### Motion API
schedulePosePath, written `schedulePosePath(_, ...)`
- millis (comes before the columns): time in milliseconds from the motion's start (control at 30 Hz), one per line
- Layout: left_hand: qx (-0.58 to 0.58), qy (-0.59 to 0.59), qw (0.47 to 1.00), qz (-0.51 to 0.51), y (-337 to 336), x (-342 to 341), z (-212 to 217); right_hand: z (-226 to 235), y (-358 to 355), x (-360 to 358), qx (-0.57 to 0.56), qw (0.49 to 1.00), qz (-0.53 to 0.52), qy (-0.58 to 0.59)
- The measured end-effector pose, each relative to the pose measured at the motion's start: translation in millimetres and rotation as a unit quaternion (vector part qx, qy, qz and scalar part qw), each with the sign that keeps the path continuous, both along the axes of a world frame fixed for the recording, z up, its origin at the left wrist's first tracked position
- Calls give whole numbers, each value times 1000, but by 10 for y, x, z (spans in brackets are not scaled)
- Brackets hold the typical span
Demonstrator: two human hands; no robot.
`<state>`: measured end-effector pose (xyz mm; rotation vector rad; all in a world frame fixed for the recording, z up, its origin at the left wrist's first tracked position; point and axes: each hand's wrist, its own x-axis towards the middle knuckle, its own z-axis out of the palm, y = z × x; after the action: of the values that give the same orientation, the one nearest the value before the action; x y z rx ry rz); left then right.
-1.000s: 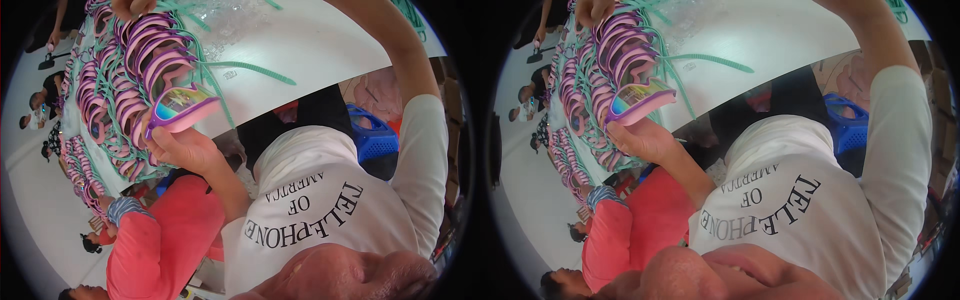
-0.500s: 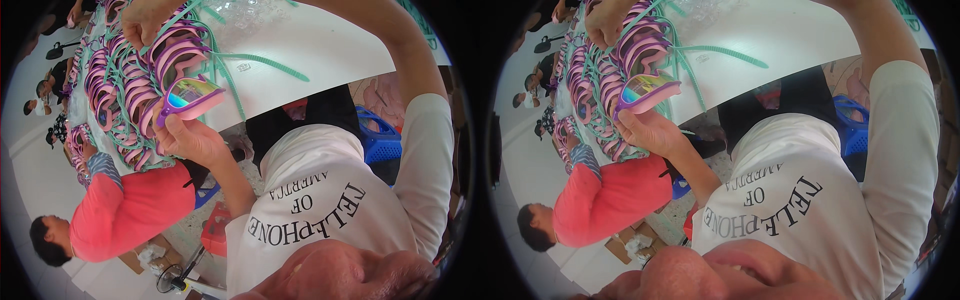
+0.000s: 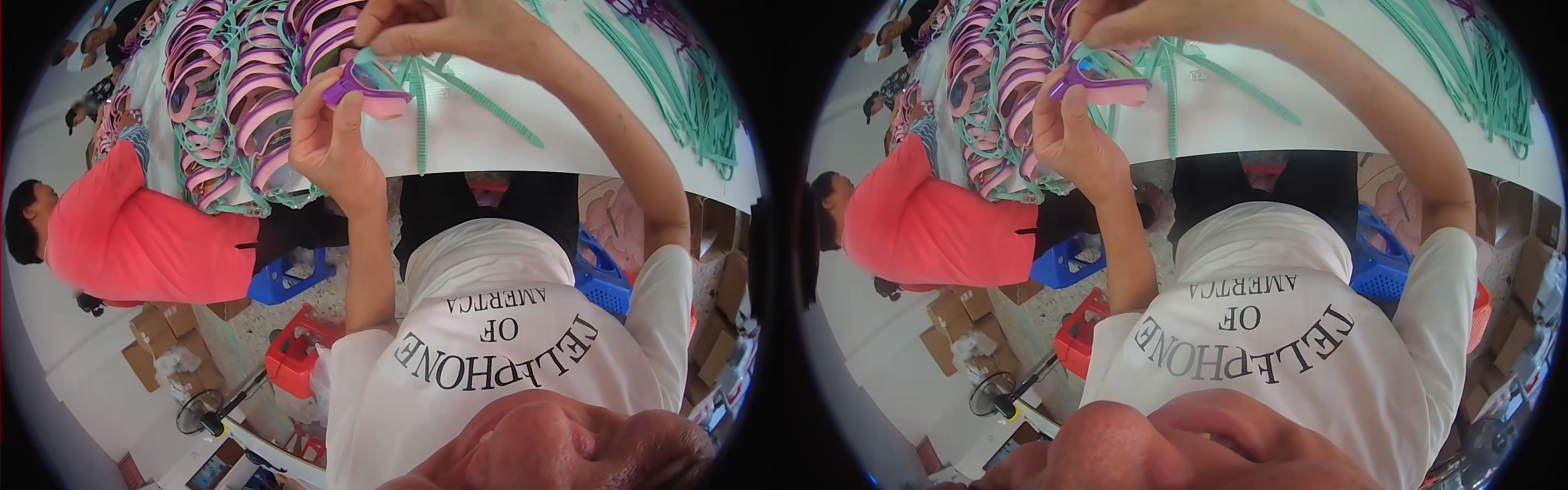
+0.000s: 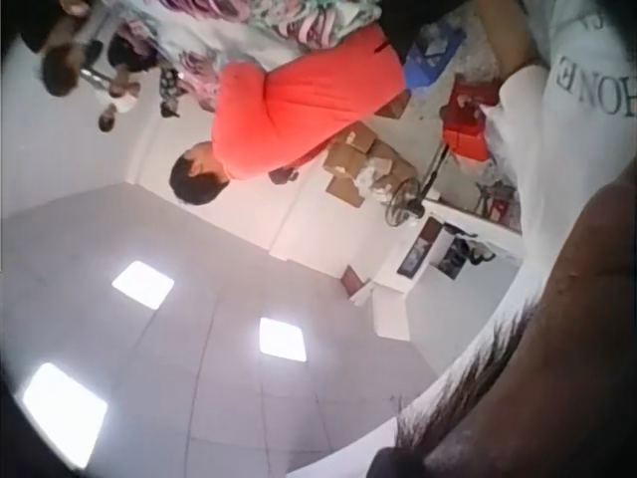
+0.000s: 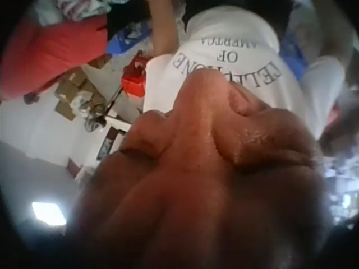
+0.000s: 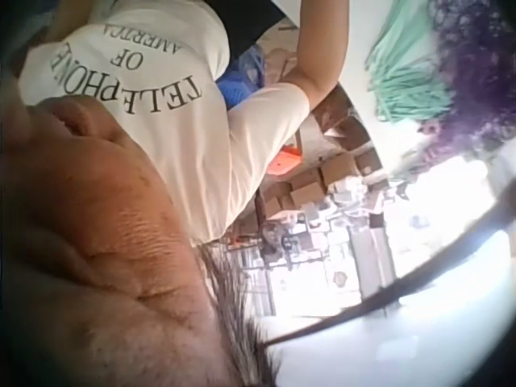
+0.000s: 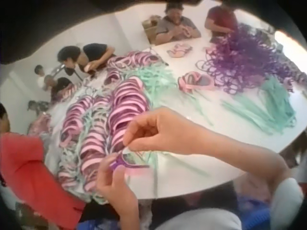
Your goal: The recorder is assembling swimming goggles by manually attaching green elastic straps to pink plastic frames.
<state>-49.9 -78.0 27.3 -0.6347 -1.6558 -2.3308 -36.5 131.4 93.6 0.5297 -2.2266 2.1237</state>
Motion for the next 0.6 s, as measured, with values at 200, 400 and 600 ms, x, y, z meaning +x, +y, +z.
schedulePosePath(200,-52,39,998,15,71,-16,-99,-168,-66,104,-93,995,15,-31)
schedulePosePath(400,-48,17,998,-24,108,1,-70,-29,-33,209,-2,998,-34,-46)
schedulePosePath(600,-66,60,996,-15,151,47,-58,-79,-89,211,-40,997,-18,-66)
